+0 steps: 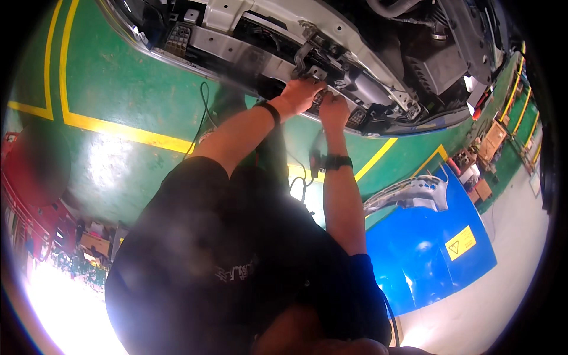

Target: The person reaches into the engine bay to detach and remove fasteners and components from the upper bumper and radiator support by hand and using a tool.

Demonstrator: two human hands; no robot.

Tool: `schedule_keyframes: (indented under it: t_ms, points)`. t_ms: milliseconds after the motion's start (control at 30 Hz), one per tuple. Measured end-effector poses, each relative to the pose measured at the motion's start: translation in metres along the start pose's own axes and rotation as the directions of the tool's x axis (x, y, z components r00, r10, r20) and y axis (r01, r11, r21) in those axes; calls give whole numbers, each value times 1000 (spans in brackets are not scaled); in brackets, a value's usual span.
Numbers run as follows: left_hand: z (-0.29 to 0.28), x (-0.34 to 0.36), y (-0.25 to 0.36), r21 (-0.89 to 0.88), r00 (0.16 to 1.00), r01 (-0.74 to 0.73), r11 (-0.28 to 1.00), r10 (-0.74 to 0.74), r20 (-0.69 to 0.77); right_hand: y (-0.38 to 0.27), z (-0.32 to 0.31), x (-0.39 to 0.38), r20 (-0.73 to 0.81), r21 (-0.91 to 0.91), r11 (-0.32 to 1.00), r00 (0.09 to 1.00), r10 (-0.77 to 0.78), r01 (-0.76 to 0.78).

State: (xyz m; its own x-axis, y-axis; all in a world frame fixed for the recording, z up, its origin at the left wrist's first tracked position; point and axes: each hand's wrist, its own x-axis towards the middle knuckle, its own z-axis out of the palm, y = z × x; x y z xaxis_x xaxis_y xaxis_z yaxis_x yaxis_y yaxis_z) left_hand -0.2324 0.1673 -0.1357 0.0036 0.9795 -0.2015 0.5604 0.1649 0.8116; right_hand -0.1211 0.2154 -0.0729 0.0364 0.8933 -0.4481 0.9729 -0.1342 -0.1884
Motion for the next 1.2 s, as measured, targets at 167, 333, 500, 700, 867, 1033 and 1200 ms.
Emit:
schedule_keyframes:
  t_ms: [167, 333, 500, 700, 867, 1033, 1200]
  points:
    - [-2, -1, -1, 33, 1000, -16, 999, 16, 10, 1, -4, -4, -65, 116, 978, 984, -165, 172]
    - [0, 0, -1, 7, 1000, -4, 1000, 4, -18, -5, -4, -9, -51, 42, 999, 999, 4, -2]
    - [-3, 0, -1, 10, 1000, -10, 1000, 10, -5, -2, -5, -5, -9, 7, 996, 996, -94, 94]
    - [-3, 1, 1, 51, 1000, 8, 999, -9, 19, 8, 2, -2, -143, 75, 992, 985, -94, 105]
    - [-8, -1, 1, 52, 998, 12, 999, -15, 57, 0, -2, -4, -35, 115, 992, 998, -54, 57]
    - [-4, 1, 0, 78, 999, -14, 997, 11, 38, 8, -2, -3, -152, 107, 943, 943, -296, 314]
    - [0, 3, -2, 99, 999, -30, 995, 28, 28, -6, -9, -4, 39, 10, 999, 999, 39, -39]
